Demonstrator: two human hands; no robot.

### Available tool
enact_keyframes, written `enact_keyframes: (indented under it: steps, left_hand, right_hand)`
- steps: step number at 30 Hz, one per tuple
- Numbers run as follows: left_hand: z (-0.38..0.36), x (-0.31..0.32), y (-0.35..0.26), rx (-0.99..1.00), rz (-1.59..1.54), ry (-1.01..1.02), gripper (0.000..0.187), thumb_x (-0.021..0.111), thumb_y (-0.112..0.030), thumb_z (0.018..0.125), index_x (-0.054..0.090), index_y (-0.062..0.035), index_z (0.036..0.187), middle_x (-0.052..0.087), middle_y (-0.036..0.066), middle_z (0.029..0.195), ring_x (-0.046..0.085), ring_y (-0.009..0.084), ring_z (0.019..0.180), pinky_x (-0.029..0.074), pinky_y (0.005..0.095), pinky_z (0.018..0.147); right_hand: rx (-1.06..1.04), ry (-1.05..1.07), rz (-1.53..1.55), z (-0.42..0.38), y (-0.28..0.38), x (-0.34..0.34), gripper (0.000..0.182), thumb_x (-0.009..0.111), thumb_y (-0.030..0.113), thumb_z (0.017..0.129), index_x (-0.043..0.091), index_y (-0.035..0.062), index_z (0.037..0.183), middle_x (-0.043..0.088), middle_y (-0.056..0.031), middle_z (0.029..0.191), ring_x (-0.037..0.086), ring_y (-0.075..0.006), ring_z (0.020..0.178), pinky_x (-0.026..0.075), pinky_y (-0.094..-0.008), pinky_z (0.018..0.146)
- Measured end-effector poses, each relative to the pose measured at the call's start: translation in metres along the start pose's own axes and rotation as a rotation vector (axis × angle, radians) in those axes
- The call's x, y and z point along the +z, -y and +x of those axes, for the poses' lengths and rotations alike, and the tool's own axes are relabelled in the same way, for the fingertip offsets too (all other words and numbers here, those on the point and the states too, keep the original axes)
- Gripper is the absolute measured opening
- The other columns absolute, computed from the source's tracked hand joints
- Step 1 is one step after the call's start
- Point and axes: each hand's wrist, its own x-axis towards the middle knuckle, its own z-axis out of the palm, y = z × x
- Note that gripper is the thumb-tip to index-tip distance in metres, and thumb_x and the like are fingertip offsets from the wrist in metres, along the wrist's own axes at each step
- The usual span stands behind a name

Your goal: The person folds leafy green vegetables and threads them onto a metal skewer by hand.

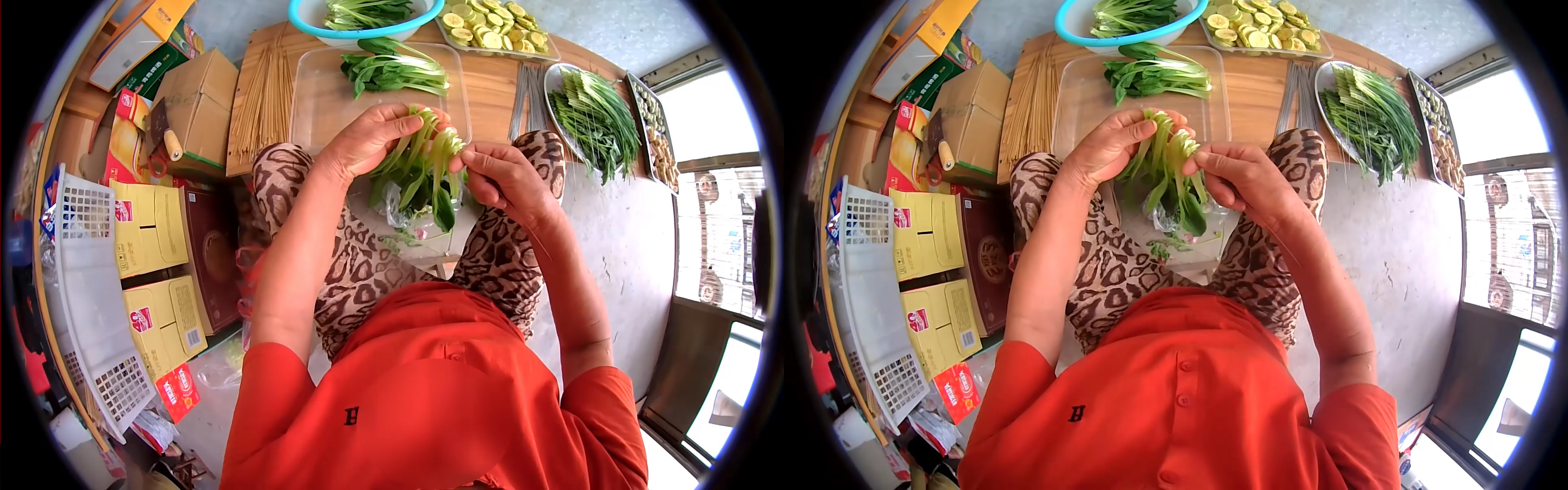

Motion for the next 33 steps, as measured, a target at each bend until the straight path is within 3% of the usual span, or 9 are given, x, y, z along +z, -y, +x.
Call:
enact_keyframes:
  steps: [7, 10, 15, 19, 24, 28, 33]
  left_hand:
    - [0.000, 0.006, 0.001, -0.102, -0.017, 0.070, 0.036, 0.063, -0.023, 0.090, 0.060, 0.0018, 0.115, 0.063, 0.008, 0.112, 0.058, 0.0172, 0.105, 0.043, 0.0304, 0.096]
    - [0.003, 0.006, 0.009, -0.029, 0.128, 0.073, 0.034, 0.068, -0.020, 0.086, 0.061, 0.0011, 0.112, 0.064, 0.006, 0.108, 0.059, 0.0150, 0.098, 0.044, 0.0283, 0.091]
    - [0.008, 0.015, 0.009, -0.126, 0.135, 0.120, 0.026, 0.073, -0.018, 0.080, 0.065, -0.0017, 0.099, 0.066, 0.004, 0.094, 0.059, 0.0123, 0.090, 0.045, 0.0279, 0.086]
    - [0.013, 0.019, 0.010, -0.155, 0.120, 0.116, 0.025, 0.074, -0.018, 0.078, 0.066, -0.0022, 0.096, 0.066, 0.004, 0.090, 0.059, 0.0125, 0.089, 0.044, 0.0279, 0.087]
    - [0.016, 0.018, 0.017, -0.147, 0.066, 0.040, 0.027, 0.072, -0.018, 0.080, 0.066, -0.0014, 0.099, 0.066, 0.004, 0.095, 0.058, 0.0131, 0.091, 0.042, 0.0279, 0.088]
    - [0.020, 0.016, 0.020, -0.157, 0.089, 0.090, 0.031, 0.071, -0.018, 0.082, 0.063, -0.0001, 0.106, 0.065, 0.004, 0.100, 0.057, 0.0132, 0.096, 0.042, 0.0280, 0.091]
    - [0.025, 0.001, 0.015, -0.156, 0.150, -0.124, 0.035, 0.063, -0.018, 0.089, 0.056, 0.0018, 0.118, 0.064, 0.007, 0.107, 0.059, 0.0149, 0.105, 0.044, 0.0288, 0.096]
  right_hand:
    - [0.007, 0.044, 0.081, 0.006, -0.010, -0.005, 0.026, 0.045, 0.020, 0.099, 0.061, -0.0012, 0.096, 0.040, 0.0025, 0.049, 0.030, -0.0053, 0.039, 0.023, -0.0197, 0.040]
    - [0.006, 0.051, 0.088, 0.006, -0.012, -0.009, 0.027, 0.045, 0.019, 0.099, 0.062, -0.0013, 0.095, 0.041, 0.0023, 0.049, 0.030, -0.0057, 0.039, 0.024, -0.0198, 0.040]
    - [0.022, 0.040, 0.087, 0.002, -0.016, -0.015, 0.027, 0.045, 0.020, 0.099, 0.062, -0.0006, 0.095, 0.041, 0.0025, 0.049, 0.031, -0.0055, 0.039, 0.024, -0.0196, 0.040]
    - [0.007, -0.010, -0.008, 0.000, -0.018, -0.017, 0.027, 0.047, 0.022, 0.099, 0.063, 0.0013, 0.095, 0.042, 0.0024, 0.049, 0.032, -0.0051, 0.040, 0.024, -0.0193, 0.040]
    - [-0.016, -0.026, -0.005, -0.002, -0.025, -0.026, 0.026, 0.049, 0.023, 0.098, 0.064, 0.0020, 0.094, 0.041, 0.0031, 0.050, 0.032, -0.0047, 0.041, 0.023, -0.0197, 0.040]
    - [-0.040, -0.033, 0.033, -0.003, -0.030, -0.031, 0.024, 0.050, 0.022, 0.097, 0.063, 0.0017, 0.093, 0.040, 0.0036, 0.049, 0.031, -0.0042, 0.041, 0.022, -0.0197, 0.039]
    - [-0.059, -0.077, 0.127, -0.010, -0.034, -0.050, 0.024, 0.048, 0.019, 0.098, 0.063, 0.0001, 0.093, 0.039, 0.0044, 0.049, 0.030, -0.0041, 0.040, 0.021, -0.0198, 0.040]
